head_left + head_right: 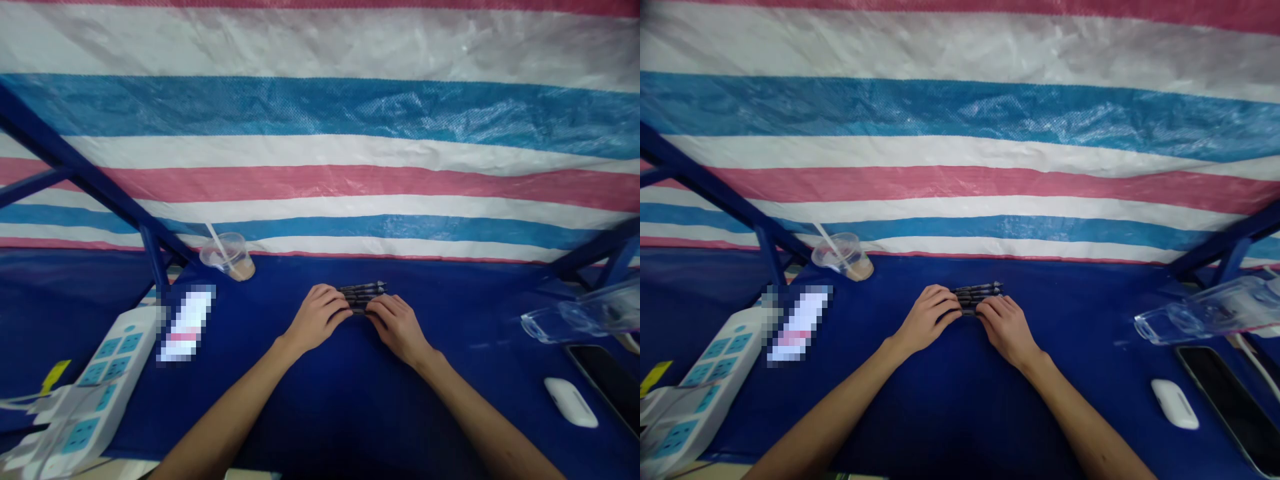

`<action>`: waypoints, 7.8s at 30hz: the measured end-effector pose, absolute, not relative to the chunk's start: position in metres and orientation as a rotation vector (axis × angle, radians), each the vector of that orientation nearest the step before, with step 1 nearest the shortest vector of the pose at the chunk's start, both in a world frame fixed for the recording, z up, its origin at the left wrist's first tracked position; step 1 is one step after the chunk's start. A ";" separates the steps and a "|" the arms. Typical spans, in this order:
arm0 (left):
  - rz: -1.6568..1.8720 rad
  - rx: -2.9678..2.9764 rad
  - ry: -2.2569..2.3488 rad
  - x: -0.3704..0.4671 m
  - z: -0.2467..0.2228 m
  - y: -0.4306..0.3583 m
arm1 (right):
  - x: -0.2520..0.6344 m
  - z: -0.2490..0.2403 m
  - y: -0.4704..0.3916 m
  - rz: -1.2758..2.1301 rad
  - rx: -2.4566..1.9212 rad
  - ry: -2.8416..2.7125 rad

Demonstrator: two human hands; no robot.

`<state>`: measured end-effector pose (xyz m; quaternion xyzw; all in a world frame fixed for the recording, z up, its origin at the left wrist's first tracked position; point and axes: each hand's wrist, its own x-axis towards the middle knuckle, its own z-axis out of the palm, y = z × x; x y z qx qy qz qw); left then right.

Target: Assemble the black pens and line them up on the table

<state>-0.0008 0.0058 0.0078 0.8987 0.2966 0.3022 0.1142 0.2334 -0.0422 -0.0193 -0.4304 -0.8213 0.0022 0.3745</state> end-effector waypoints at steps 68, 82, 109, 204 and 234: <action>1.006 2.631 0.889 -0.008 0.002 0.011 | 0.250 -0.014 -0.036 1.758 -0.745 -0.831; 0.965 2.646 0.879 -0.009 0.001 0.012 | 0.247 -0.009 -0.033 1.752 -0.719 -0.900; 0.991 2.452 1.120 -0.011 0.005 0.028 | 0.252 -0.016 -0.016 0.507 -1.274 -1.701; 0.907 2.718 0.771 -0.003 0.003 0.013 | 0.240 -0.013 -0.043 0.139 -1.158 -2.116; 0.901 2.701 0.778 -0.002 0.010 0.003 | 0.228 -0.014 -0.045 0.139 -0.977 -1.972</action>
